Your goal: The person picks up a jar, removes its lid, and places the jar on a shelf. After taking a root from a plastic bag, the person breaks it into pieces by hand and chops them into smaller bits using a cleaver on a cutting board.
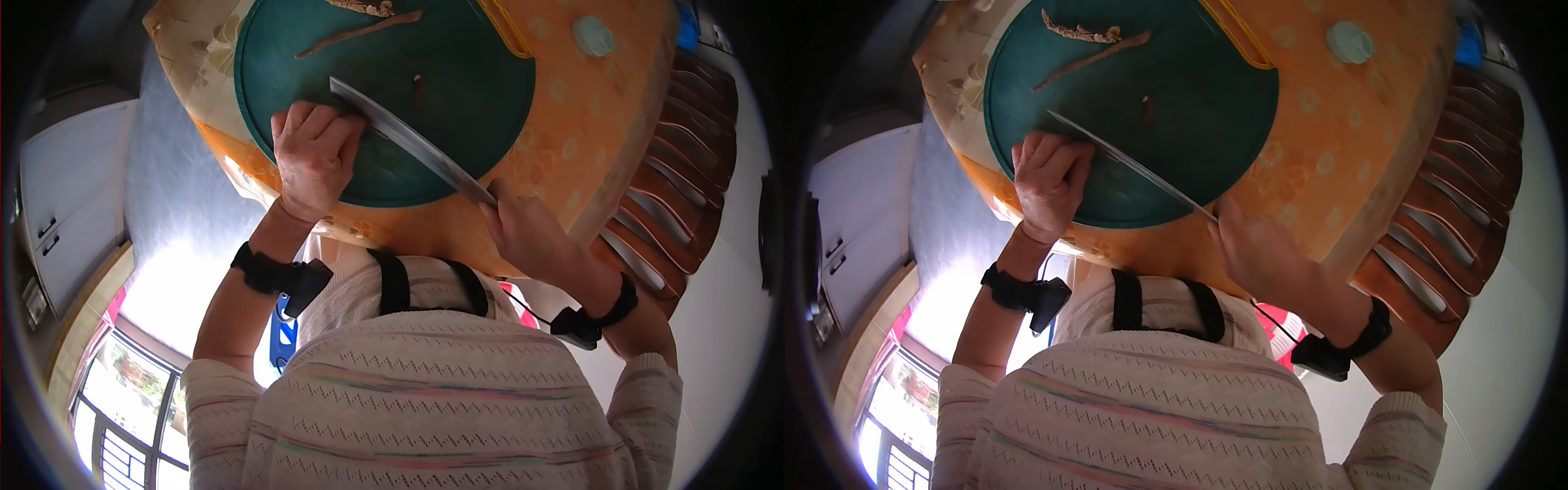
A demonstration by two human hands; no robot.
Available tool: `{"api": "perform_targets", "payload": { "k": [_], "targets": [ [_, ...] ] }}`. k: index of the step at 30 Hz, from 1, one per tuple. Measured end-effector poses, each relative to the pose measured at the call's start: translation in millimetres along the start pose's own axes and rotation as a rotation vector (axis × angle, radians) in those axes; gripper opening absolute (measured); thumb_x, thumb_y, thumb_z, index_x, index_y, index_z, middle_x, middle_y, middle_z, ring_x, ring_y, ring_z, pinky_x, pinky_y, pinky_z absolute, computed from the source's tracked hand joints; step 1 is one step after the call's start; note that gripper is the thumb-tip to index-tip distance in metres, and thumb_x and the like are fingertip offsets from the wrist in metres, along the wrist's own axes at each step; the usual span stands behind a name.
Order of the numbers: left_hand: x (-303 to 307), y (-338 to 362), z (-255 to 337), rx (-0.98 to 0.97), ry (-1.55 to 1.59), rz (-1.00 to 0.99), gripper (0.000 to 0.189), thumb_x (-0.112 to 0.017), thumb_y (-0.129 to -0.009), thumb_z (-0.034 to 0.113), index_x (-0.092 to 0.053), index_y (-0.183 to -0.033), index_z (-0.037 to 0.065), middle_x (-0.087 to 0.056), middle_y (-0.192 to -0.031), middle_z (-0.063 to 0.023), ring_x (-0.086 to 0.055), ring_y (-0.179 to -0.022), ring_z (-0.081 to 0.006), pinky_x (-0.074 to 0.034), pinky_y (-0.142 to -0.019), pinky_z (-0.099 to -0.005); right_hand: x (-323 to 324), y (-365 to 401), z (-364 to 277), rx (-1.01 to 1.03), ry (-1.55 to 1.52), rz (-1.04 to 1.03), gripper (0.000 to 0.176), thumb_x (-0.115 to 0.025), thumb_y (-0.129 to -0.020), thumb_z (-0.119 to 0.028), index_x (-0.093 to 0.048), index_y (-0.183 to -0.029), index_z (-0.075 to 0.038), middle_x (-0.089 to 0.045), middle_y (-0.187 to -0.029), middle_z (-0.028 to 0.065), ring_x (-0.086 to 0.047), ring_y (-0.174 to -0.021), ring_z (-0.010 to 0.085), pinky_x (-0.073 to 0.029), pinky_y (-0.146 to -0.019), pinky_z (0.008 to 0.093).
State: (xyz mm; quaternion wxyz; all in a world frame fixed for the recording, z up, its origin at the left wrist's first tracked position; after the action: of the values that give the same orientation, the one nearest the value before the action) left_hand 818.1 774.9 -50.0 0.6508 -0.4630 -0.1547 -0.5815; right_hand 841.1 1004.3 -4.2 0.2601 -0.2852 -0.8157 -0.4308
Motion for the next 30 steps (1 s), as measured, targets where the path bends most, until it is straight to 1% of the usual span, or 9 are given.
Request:
{"api": "perform_targets", "payload": {
  "k": [5,8,11,17,23,25,29,30],
  "targets": [
    [-0.1,3.1,0.3,-0.011,-0.040,0.020,0.017,-0.073,-0.066,0.001,-0.069,-0.080,0.011,-0.061,-0.078,-0.0010,-0.057,-0.078,-0.0207,-0.040,-0.072,-0.0327,-0.8,0.9,4.4,0.035,-0.036,0.040,0.015,-0.051,-0.092,-0.013,-0.044,-0.091,0.000,-0.053,-0.056,0.0189,-0.056,-0.052,0.0402,-0.044,-0.048,0.0477],
    [0.3,4.3,-0.4,-0.016,-0.041,0.034,0.016,-0.073,-0.067,0.003,-0.069,-0.080,0.011,-0.061,-0.078,-0.0006,-0.057,-0.078,-0.0207,-0.040,-0.071,-0.0328,8.3,-2.0,6.4,0.044,-0.039,0.071,0.014,-0.051,-0.092,-0.013,-0.044,-0.090,0.000,-0.054,-0.059,0.0201,-0.058,-0.055,0.0399,-0.044,-0.049,0.0467],
    [-0.6,4.6,0.2,-0.023,-0.058,0.029,0.016,-0.074,-0.067,0.003,-0.069,-0.080,0.011,-0.062,-0.078,-0.0005,-0.057,-0.078,-0.0206,-0.041,-0.071,-0.0328,13.4,-4.9,9.6,0.100,-0.101,0.071,0.015,-0.051,-0.092,-0.013,-0.045,-0.089,0.000,-0.055,-0.063,0.0215,-0.058,-0.059,0.0399,-0.044,-0.052,0.0459],
    [-1.1,5.9,-0.8,-0.010,-0.070,0.030,0.015,-0.073,-0.068,0.004,-0.069,-0.081,0.012,-0.062,-0.079,-0.0004,-0.057,-0.079,-0.0207,-0.041,-0.072,-0.0329,21.1,-3.2,8.0,0.127,-0.095,0.086,0.015,-0.052,-0.092,-0.011,-0.047,-0.093,0.003,-0.056,-0.066,0.0234,-0.059,-0.062,0.0405,-0.045,-0.054,0.0446],
    [0.1,5.6,-1.0,0.006,-0.057,0.009,0.015,-0.074,-0.069,0.004,-0.069,-0.081,0.012,-0.062,-0.080,0.0000,-0.057,-0.079,-0.0202,-0.042,-0.072,-0.0327,36.1,3.5,1.3,0.016,-0.085,0.037,0.015,-0.052,-0.092,-0.010,-0.048,-0.096,0.003,-0.057,-0.068,0.0246,-0.059,-0.064,0.0406,-0.044,-0.054,0.0434],
    [-1.3,6.8,-3.0,0.001,-0.049,0.029,0.017,-0.073,-0.066,0.009,-0.068,-0.081,0.017,-0.059,-0.079,0.0045,-0.055,-0.079,-0.0170,-0.040,-0.074,-0.0324,38.6,5.2,5.9,-0.036,-0.128,0.060,0.015,-0.052,-0.092,-0.011,-0.049,-0.098,0.003,-0.057,-0.067,0.0240,-0.059,-0.063,0.0407,-0.044,-0.054,0.0437],
    [1.1,4.1,-1.1,0.014,-0.044,0.008,0.018,-0.073,-0.066,0.009,-0.068,-0.081,0.017,-0.059,-0.078,0.0044,-0.055,-0.079,-0.0170,-0.040,-0.074,-0.0324,39.9,5.4,9.8,-0.007,-0.121,0.119,0.014,-0.052,-0.092,-0.011,-0.049,-0.096,0.002,-0.056,-0.065,0.0232,-0.059,-0.061,0.0410,-0.044,-0.053,0.0437],
    [2.1,2.9,0.1,0.017,-0.045,-0.012,0.017,-0.074,-0.068,0.007,-0.068,-0.082,0.015,-0.061,-0.079,0.0022,-0.056,-0.079,-0.0185,-0.041,-0.073,-0.0325,40.9,5.5,8.1,0.012,-0.137,0.144,0.014,-0.053,-0.092,-0.011,-0.049,-0.095,0.002,-0.056,-0.064,0.0225,-0.058,-0.060,0.0408,-0.044,-0.052,0.0436]
  ]
}}
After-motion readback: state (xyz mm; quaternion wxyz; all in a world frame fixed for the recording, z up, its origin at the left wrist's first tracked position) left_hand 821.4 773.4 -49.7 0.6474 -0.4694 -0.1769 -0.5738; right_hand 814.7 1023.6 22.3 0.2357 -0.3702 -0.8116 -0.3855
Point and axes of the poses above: each hand's wrist, its own y-axis away from the middle knuckle, its own x-axis out of the back of the hand, z = x × y, the point moved 5 cm from there along -y, towards the middle knuckle
